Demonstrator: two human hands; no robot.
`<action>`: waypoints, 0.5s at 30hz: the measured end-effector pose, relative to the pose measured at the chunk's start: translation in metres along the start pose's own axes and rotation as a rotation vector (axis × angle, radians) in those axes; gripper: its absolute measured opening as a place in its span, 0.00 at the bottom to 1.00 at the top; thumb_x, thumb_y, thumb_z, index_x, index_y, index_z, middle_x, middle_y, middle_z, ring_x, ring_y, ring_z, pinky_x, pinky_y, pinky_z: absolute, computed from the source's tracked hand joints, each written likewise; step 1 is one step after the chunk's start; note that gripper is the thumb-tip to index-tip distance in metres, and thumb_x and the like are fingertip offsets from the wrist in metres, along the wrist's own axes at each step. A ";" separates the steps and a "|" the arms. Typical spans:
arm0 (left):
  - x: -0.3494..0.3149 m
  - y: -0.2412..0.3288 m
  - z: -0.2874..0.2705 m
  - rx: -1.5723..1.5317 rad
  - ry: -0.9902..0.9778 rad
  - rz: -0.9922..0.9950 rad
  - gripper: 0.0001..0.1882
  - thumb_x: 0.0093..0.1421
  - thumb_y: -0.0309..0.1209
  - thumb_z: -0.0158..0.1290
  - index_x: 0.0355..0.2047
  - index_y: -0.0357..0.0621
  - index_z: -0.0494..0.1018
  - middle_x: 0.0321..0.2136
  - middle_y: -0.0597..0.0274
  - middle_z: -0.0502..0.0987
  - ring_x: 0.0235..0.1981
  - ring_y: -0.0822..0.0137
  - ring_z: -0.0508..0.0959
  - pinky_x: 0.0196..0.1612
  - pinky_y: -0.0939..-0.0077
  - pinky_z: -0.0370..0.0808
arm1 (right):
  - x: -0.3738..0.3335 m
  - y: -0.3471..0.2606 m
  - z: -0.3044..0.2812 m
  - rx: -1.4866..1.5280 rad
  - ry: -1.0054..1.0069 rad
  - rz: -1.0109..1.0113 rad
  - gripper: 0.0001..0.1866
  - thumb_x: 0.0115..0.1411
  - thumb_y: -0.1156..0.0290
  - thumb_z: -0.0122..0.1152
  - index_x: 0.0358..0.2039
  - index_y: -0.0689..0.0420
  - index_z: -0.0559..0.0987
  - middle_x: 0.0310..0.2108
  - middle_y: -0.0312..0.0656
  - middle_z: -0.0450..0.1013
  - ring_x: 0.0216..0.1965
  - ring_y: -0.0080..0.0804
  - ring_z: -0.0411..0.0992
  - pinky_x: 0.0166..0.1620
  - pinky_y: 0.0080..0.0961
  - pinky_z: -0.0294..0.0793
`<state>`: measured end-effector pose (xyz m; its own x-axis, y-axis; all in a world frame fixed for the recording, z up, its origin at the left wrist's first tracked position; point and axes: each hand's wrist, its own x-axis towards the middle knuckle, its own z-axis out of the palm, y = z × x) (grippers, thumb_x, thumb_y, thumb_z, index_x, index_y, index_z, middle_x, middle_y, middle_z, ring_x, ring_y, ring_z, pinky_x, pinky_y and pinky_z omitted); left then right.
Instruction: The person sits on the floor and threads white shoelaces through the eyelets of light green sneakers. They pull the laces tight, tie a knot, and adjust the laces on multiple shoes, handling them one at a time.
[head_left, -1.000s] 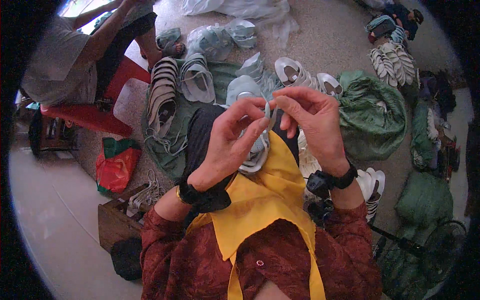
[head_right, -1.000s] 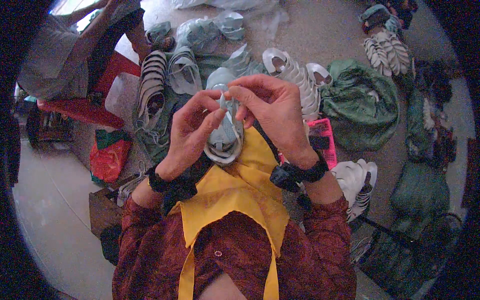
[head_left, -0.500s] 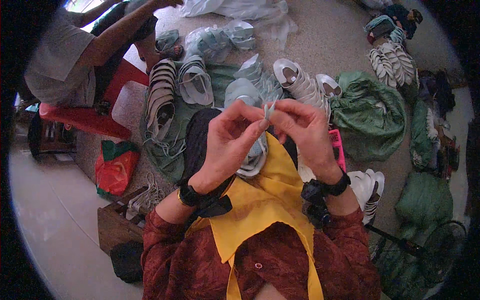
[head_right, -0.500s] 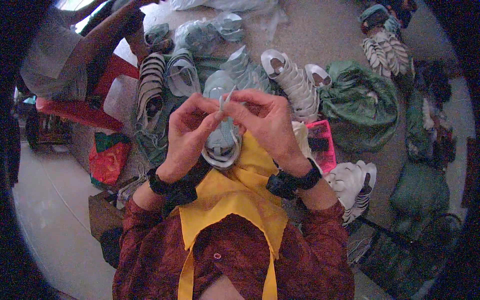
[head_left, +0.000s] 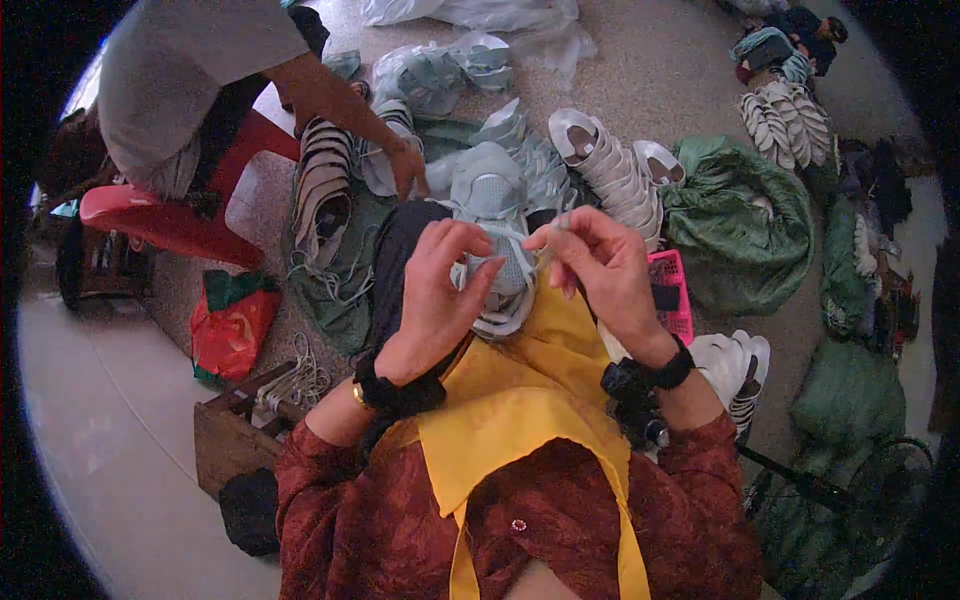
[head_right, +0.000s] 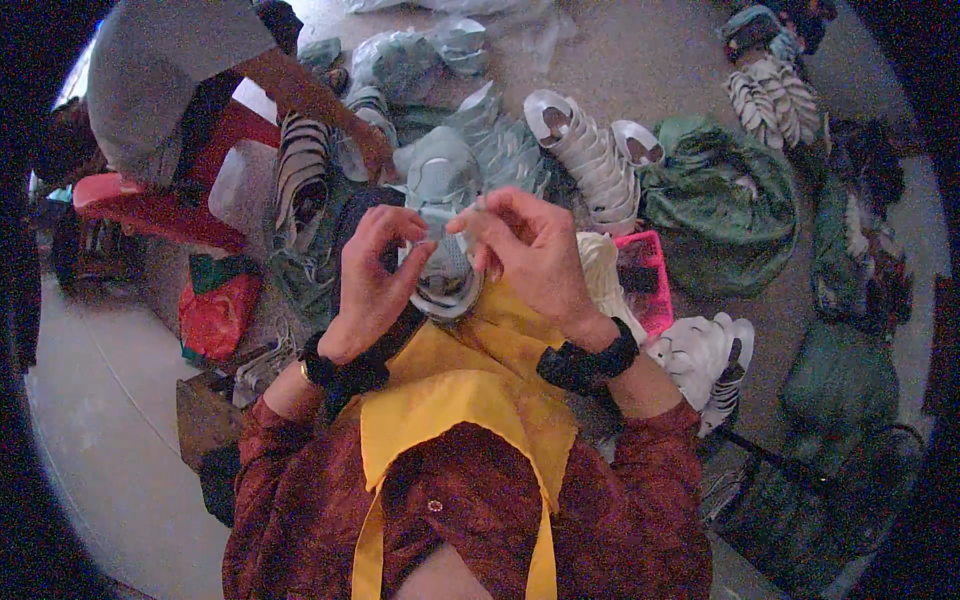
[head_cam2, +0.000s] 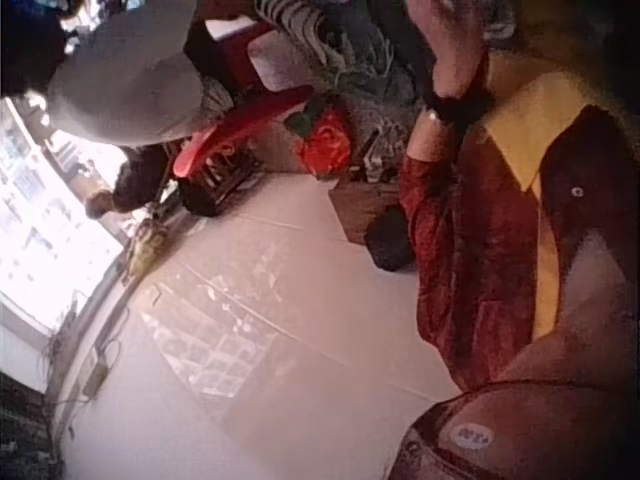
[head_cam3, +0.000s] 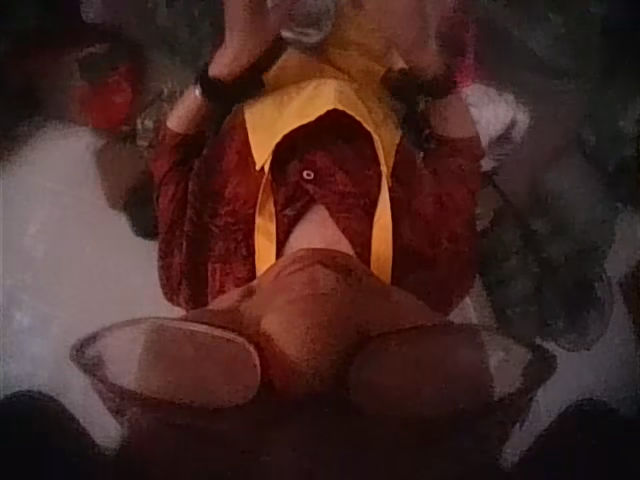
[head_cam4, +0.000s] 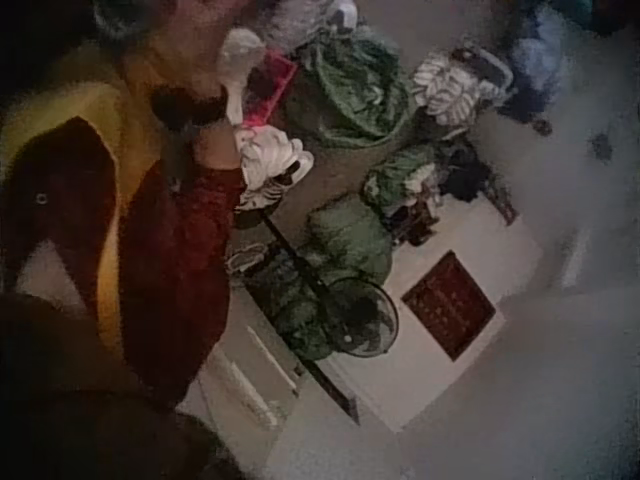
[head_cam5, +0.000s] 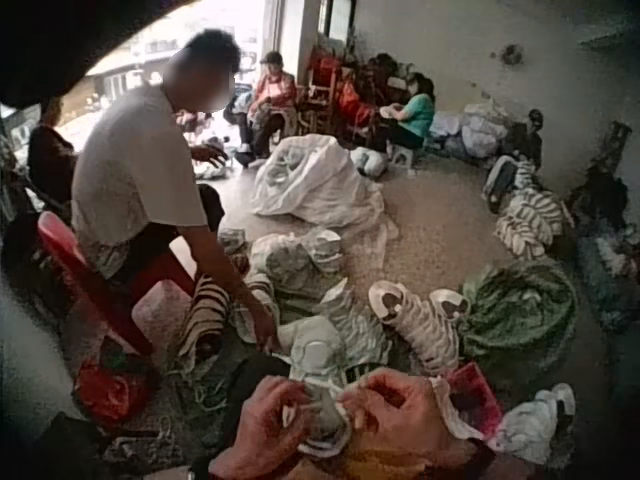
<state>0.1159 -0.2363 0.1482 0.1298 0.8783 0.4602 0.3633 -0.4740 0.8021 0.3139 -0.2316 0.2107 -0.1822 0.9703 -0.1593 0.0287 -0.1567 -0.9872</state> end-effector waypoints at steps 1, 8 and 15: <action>-0.001 -0.004 -0.002 0.027 -0.013 -0.053 0.10 0.52 0.20 0.61 0.32 0.38 0.71 0.30 0.57 0.74 0.29 0.61 0.74 0.33 0.71 0.72 | 0.002 -0.003 0.000 0.024 0.000 -0.009 0.08 0.67 0.69 0.60 0.31 0.59 0.77 0.26 0.33 0.76 0.23 0.16 0.71 0.27 0.16 0.70; -0.008 -0.039 0.008 0.060 0.010 -0.237 0.10 0.51 0.22 0.61 0.29 0.38 0.69 0.25 0.58 0.69 0.25 0.64 0.72 0.32 0.72 0.71 | 0.012 -0.035 0.005 -0.234 -0.105 -0.187 0.09 0.69 0.69 0.55 0.31 0.58 0.73 0.23 0.34 0.75 0.22 0.16 0.71 0.24 0.18 0.69; -0.011 -0.047 0.012 0.045 0.047 -0.232 0.09 0.52 0.23 0.61 0.29 0.38 0.70 0.25 0.58 0.71 0.26 0.66 0.73 0.32 0.73 0.72 | 0.018 -0.127 0.025 -0.275 -0.135 -0.503 0.09 0.71 0.66 0.53 0.35 0.57 0.75 0.24 0.30 0.71 0.19 0.12 0.64 0.20 0.13 0.64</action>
<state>0.1087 -0.2233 0.1007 -0.0049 0.9588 0.2841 0.4193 -0.2560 0.8710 0.2825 -0.1988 0.3337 -0.3629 0.8779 0.3125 0.1566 0.3880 -0.9082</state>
